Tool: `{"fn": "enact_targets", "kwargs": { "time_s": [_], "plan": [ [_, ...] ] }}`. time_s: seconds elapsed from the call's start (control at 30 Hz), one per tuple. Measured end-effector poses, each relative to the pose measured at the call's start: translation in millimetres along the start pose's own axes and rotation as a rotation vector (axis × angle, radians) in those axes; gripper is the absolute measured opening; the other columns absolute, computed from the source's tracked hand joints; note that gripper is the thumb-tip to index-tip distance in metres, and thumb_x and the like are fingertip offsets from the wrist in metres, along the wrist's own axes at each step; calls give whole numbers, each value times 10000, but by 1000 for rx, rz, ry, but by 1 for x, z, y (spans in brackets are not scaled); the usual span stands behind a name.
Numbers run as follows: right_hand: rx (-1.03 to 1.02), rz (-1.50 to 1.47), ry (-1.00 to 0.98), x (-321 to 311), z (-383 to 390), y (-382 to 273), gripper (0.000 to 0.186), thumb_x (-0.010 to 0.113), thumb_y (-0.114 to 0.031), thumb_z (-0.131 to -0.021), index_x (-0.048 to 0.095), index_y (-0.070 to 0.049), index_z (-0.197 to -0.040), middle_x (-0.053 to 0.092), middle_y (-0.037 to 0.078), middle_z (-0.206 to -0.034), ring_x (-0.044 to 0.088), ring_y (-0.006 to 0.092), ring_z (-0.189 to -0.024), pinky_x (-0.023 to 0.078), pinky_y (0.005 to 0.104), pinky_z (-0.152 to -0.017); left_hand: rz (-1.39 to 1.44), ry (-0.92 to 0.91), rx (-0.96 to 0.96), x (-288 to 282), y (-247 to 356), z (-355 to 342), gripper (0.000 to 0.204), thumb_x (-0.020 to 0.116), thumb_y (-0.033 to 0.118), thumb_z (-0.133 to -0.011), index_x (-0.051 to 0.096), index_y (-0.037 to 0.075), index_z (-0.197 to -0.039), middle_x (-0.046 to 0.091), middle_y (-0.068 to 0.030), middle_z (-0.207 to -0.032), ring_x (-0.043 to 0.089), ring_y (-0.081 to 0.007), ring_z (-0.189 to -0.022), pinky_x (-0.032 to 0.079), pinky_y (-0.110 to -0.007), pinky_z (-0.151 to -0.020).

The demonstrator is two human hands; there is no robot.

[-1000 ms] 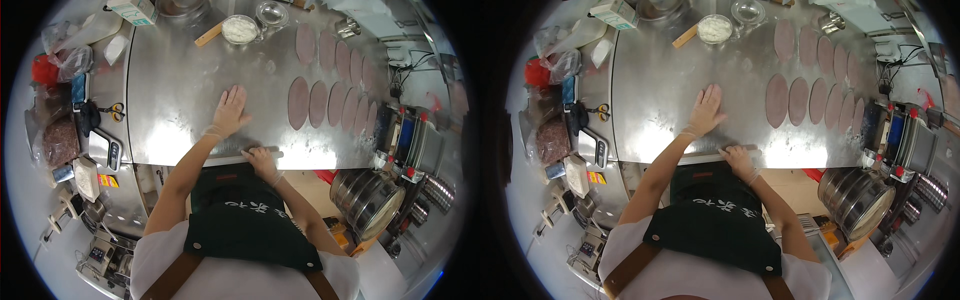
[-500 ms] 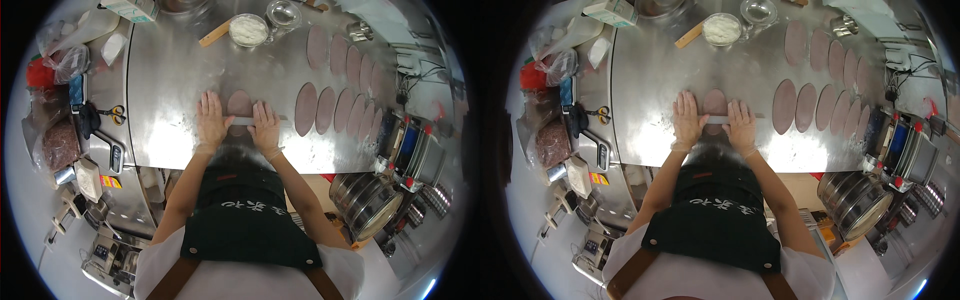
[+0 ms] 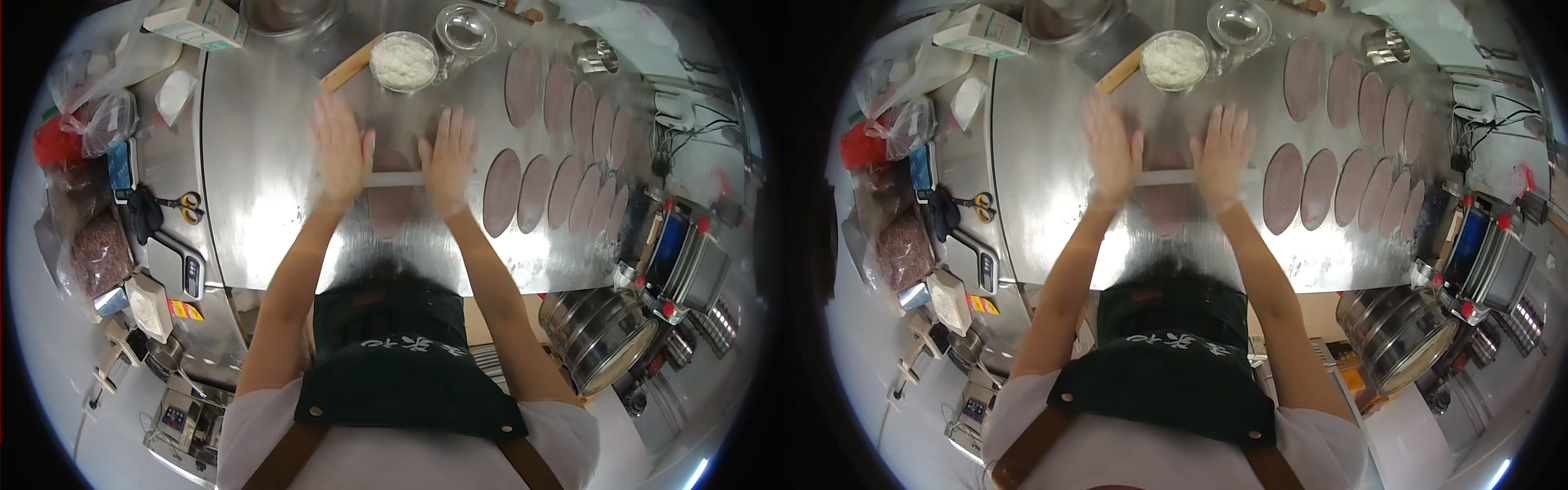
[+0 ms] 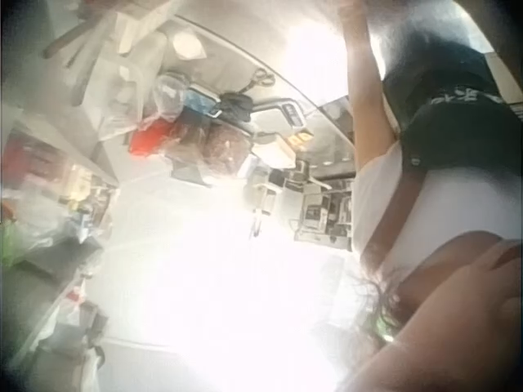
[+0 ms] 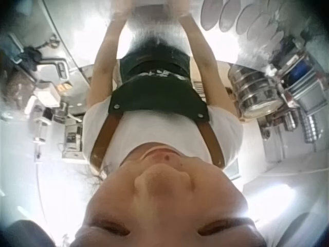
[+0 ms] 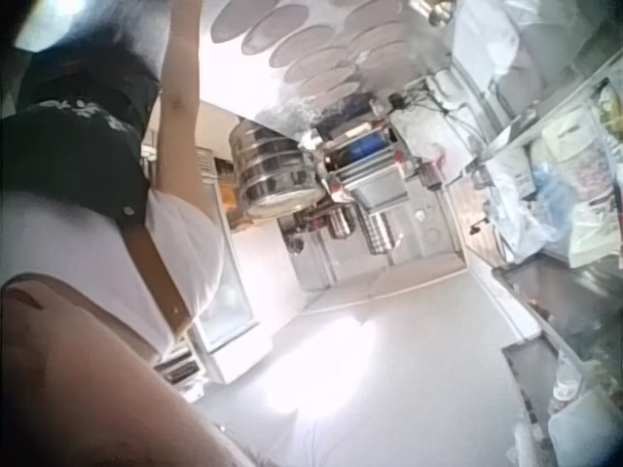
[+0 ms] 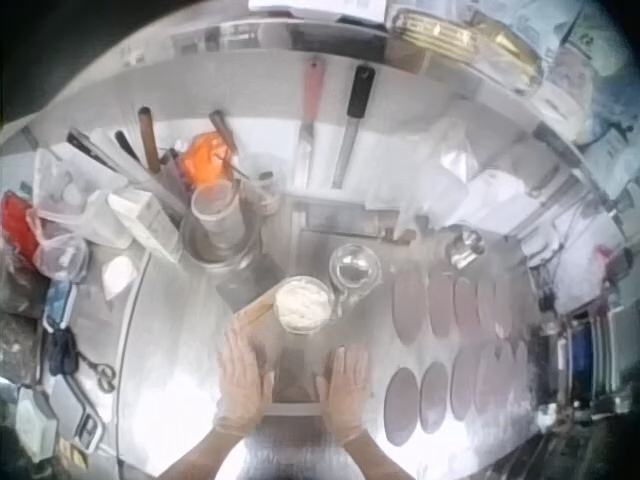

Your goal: Preparing, rolling, and filling pieces of purple dough on a stainless steel work surface.

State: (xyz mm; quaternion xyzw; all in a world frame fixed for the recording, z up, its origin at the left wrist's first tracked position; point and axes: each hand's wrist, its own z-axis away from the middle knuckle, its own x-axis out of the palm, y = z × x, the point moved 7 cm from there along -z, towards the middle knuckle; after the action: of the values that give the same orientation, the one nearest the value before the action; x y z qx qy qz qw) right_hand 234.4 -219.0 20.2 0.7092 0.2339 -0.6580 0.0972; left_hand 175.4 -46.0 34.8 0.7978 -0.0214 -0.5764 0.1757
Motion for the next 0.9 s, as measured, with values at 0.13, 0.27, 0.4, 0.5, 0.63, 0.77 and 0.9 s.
{"fn": "enact_targets", "kwargs": {
  "time_s": [0.13, 0.27, 0.4, 0.5, 0.63, 0.77, 0.9],
  "plan": [
    [53, -43, -136, 4, 51, -6, 735, 544, -427, -910, 323, -12, -1475, 310, 191, -1533, 256, 412, -1417, 197, 609, -1127, 53, -202, -63, -7, 17, 56, 835, 576, 411, -901, 226, -91, -1470, 245, -284, -1528, 178, -487, -1428, 179, -641, -1114],
    [27, 59, -148, 3, 34, -10, 703, 574, -402, -887, 385, -21, -1447, 342, 142, -1524, 308, 378, -1392, 240, 584, -1109, -71, -433, -14, 13, 13, 40, 902, 584, 492, -872, 235, -93, -1464, 242, -299, -1523, 190, -483, -1425, 191, -644, -1108],
    [-149, -48, -32, 2, -3, -5, 718, 632, -466, -829, 473, -51, -1393, 457, 98, -1407, 452, 310, -1247, 363, 489, -1029, -87, -268, 41, 22, 8, -18, 916, 570, 518, -874, 232, -96, -1464, 240, -327, -1510, 202, -481, -1420, 208, -640, -1105],
    [-507, -158, -210, 11, -1, -4, 724, 694, -445, -768, 511, -68, -1359, 516, 76, -1263, 525, 252, -1101, 456, 406, -894, -118, -118, 37, 24, 4, -50, 908, 567, 510, -883, 230, -107, -1458, 231, -336, -1510, 199, -484, -1419, 204, -635, -1107],
    [-630, -31, -129, 10, -17, 0, 596, 699, -325, -776, 564, -92, -1307, 556, 20, -1056, 550, 208, -954, 481, 370, -766, -183, 6, 6, 20, 1, -62, 908, 582, 490, -886, 221, -119, -1454, 223, -338, -1514, 178, -488, -1426, 188, -637, -1109],
    [-532, -167, -37, -21, 25, -17, 558, 728, -273, -742, 603, -131, -1266, 555, 0, -1000, 557, 206, -925, 474, 362, -707, -109, -40, -49, -13, 0, -9, 874, 576, 446, -904, 211, -126, -1455, 213, -345, -1517, 154, -496, -1432, 166, -643, -1113],
    [-406, -256, -88, -15, 83, -23, 529, 725, -244, -760, 617, -143, -1267, 576, 26, -1083, 562, 235, -970, 470, 396, -792, -170, -254, -74, -9, 3, 46, 793, 526, 459, -935, 298, -122, -1424, 251, -334, -1505, 188, -480, -1427, 209, -624, -1114]
  ]
}}
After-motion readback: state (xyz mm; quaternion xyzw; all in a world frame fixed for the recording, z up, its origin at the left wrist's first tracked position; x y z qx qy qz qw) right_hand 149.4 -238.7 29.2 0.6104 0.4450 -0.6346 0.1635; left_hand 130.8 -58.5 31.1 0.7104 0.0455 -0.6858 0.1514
